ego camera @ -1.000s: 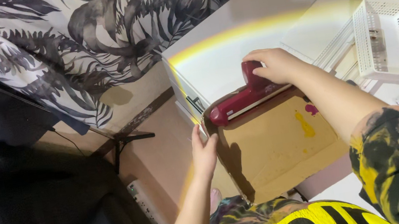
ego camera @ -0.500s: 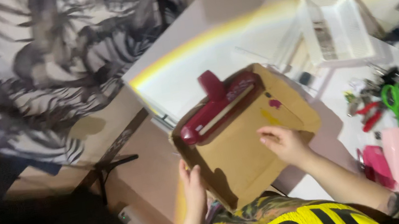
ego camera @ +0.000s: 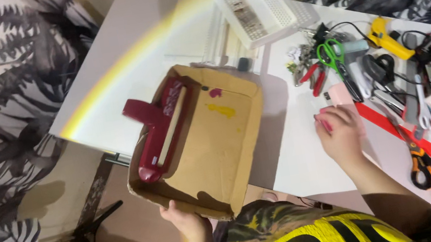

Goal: The person organizes various craft supplies into a cardboard box. They place a red hole punch, two staplers, two pairs of scissors, and a paper cutter into the box. Finally, they pick up a hot glue gun, wrap its cord, and place it on the table.

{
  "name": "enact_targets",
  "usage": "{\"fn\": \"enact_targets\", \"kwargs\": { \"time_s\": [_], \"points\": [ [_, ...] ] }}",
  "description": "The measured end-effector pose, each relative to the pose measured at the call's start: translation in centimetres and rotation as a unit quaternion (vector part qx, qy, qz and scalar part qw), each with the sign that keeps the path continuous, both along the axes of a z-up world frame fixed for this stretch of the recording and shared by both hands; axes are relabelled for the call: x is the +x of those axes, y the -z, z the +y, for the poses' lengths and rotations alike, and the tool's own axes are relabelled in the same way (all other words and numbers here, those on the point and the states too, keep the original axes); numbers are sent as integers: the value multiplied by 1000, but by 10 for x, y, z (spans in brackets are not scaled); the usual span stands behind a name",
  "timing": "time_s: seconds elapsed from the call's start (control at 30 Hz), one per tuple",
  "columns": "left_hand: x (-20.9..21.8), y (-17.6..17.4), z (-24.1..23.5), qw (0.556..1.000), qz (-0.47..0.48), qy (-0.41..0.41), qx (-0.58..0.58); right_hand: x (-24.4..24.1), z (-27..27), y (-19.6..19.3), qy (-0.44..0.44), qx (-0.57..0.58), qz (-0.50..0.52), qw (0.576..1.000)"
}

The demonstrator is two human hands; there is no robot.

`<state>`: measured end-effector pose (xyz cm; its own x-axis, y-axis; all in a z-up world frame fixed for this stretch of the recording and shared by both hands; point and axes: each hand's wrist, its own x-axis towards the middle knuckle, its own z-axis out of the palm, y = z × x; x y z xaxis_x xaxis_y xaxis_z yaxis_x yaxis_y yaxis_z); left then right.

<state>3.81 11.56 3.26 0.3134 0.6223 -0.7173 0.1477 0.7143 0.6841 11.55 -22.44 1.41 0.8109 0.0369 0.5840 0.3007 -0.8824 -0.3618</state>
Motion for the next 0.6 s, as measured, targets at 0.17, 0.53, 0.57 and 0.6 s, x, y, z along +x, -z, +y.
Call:
{"fn": "enact_targets", "kwargs": {
  "time_s": [0.17, 0.53, 0.57, 0.6],
  "points": [
    [6, 36, -7, 998, -48, -24, 33, -17, -56, 32, 110, -104, -23, 988],
    [-17, 12, -18, 996, -64, 9, 64, -23, -52, 10, 116, -40, 332, 935],
    [-21, 14, -20, 996, -62, 12, 60, -22, -53, 11, 117, -46, 337, 933],
    [-25, 17, -22, 997, -60, 15, 55, -20, -53, 12, 118, -53, 342, 931]
  ]
}}
